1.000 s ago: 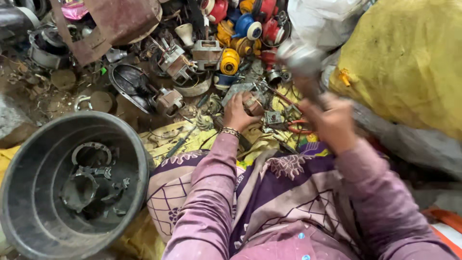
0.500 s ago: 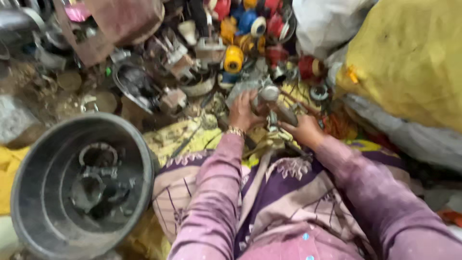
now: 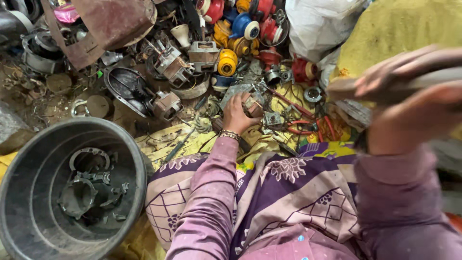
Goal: The person sits on the floor and uses a hammer to strike and break apart small metal components. They repeatedly pick up pieces, position them on a metal block, and hammer them to separate parts, placing broken pieces into a nearby bucket.
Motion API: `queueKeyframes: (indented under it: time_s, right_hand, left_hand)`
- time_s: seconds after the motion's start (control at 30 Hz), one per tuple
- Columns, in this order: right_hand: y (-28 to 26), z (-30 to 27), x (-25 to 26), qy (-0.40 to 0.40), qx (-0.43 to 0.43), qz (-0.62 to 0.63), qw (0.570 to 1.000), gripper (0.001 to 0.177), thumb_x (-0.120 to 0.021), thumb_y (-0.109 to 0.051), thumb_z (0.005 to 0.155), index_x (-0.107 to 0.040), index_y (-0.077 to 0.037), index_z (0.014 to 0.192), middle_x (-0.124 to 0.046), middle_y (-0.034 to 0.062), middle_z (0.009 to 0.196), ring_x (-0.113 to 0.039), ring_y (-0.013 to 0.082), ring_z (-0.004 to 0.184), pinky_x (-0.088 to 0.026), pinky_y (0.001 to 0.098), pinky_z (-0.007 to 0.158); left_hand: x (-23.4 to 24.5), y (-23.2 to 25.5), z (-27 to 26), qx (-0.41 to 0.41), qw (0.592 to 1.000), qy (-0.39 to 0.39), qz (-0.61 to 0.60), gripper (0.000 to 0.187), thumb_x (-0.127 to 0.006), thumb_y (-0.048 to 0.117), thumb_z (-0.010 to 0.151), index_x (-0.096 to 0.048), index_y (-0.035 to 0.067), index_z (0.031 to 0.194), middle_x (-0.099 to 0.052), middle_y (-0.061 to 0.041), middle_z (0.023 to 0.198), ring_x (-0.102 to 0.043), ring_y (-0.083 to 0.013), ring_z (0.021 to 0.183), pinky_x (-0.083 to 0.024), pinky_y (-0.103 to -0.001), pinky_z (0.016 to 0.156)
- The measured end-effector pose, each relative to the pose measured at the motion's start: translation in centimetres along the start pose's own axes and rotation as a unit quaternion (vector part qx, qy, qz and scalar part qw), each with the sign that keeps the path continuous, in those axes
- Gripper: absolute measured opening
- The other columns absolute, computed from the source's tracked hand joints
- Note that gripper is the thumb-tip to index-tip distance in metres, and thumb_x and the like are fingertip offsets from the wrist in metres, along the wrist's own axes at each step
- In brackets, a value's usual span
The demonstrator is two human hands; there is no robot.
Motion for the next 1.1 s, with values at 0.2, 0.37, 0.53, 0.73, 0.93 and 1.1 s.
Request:
queueKeyframes:
  time_s: [0.2, 0.37, 0.53, 0.73, 0.93, 1.1]
  right_hand:
    - [10.3, -8.0, -8.9, -0.234, -0.255, -0.204, 0.916, 0.057, -0.070, -0.058, 0.090, -0.072, -0.002, 0.103, -0.072, 0.0187, 0.081, -0.068, 0.0259, 0.068, -0.055, 0.0406, 0.065]
    - [8.0, -7.0, -6.7, -0.206, -0.397, -0.111, 0.888, 0.046, -0.070, -0.048, 0.092, -0.074, -0.003, 0.085, -0.068, 0.0104, 0.067, -0.061, 0.0186, 0.054, -0.052, 0.0380, 0.055]
    - [-0.4, -1.3, -1.4, -0.068, -0.012, -0.125, 0.990, 0.041, -0.066, -0.038, 0.108, -0.069, -0.001, 0.092, -0.063, 0.0036, 0.071, -0.060, 0.0149, 0.061, -0.048, 0.0339, 0.058]
    - [-3.1, 1.5, 0.1, 0.047, 0.066, 0.176, 0.981, 0.036, -0.056, -0.042, 0.120, -0.062, -0.007, 0.117, -0.063, 0.0112, 0.095, -0.063, 0.0192, 0.072, -0.055, 0.0351, 0.068]
    - [5.7, -6.3, -11.0, -0.278, -0.165, -0.244, 0.914, 0.058, -0.077, -0.052, 0.091, -0.076, 0.006, 0.095, -0.071, 0.0221, 0.079, -0.066, 0.0310, 0.071, -0.051, 0.0410, 0.066]
    - [6.7, -7.6, -8.7, -0.253, -0.306, -0.172, 0.902, 0.053, -0.074, -0.047, 0.094, -0.074, 0.005, 0.089, -0.065, 0.0132, 0.064, -0.060, 0.0217, 0.055, -0.048, 0.0372, 0.052]
  left_hand:
    - [1.4, 0.4, 0.2, 0.000, 0.998, 0.023, -0.058, 0.111, -0.097, 0.042, 0.054, -0.046, 0.001, 0.144, -0.056, -0.020, 0.141, -0.053, -0.0378, 0.131, -0.046, -0.045, 0.111]
    - [1.1, 0.1, 0.3, 0.026, 0.998, -0.045, -0.029, 0.103, -0.096, 0.044, 0.053, -0.052, 0.007, 0.139, -0.059, -0.017, 0.137, -0.055, -0.0359, 0.131, -0.044, -0.046, 0.114]
    - [0.2, -0.2, 0.2, -0.014, 1.000, 0.013, -0.020, 0.114, -0.099, 0.044, 0.050, -0.047, 0.003, 0.143, -0.053, -0.022, 0.142, -0.048, -0.0399, 0.134, -0.038, -0.048, 0.115]
    - [-0.2, -0.7, 0.1, 0.001, 1.000, 0.009, -0.020, 0.115, -0.099, 0.044, 0.049, -0.046, 0.002, 0.142, -0.052, -0.023, 0.143, -0.046, -0.0395, 0.137, -0.036, -0.047, 0.116]
    - [0.2, -0.1, -0.1, -0.010, 1.000, 0.008, 0.000, 0.113, -0.099, 0.044, 0.049, -0.049, 0.004, 0.141, -0.053, -0.022, 0.142, -0.048, -0.0391, 0.135, -0.038, -0.046, 0.116]
    - [0.9, 0.0, -0.4, 0.033, 0.998, -0.043, -0.014, 0.113, -0.097, 0.047, 0.051, -0.049, 0.005, 0.144, -0.057, -0.018, 0.140, -0.052, -0.0374, 0.132, -0.042, -0.046, 0.114]
Point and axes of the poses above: each hand's wrist, its own z-axis towards the middle knuckle, its own x-axis out of the back of the hand, y = z × x, the point moved 2 cm from there along z, towards the middle knuckle
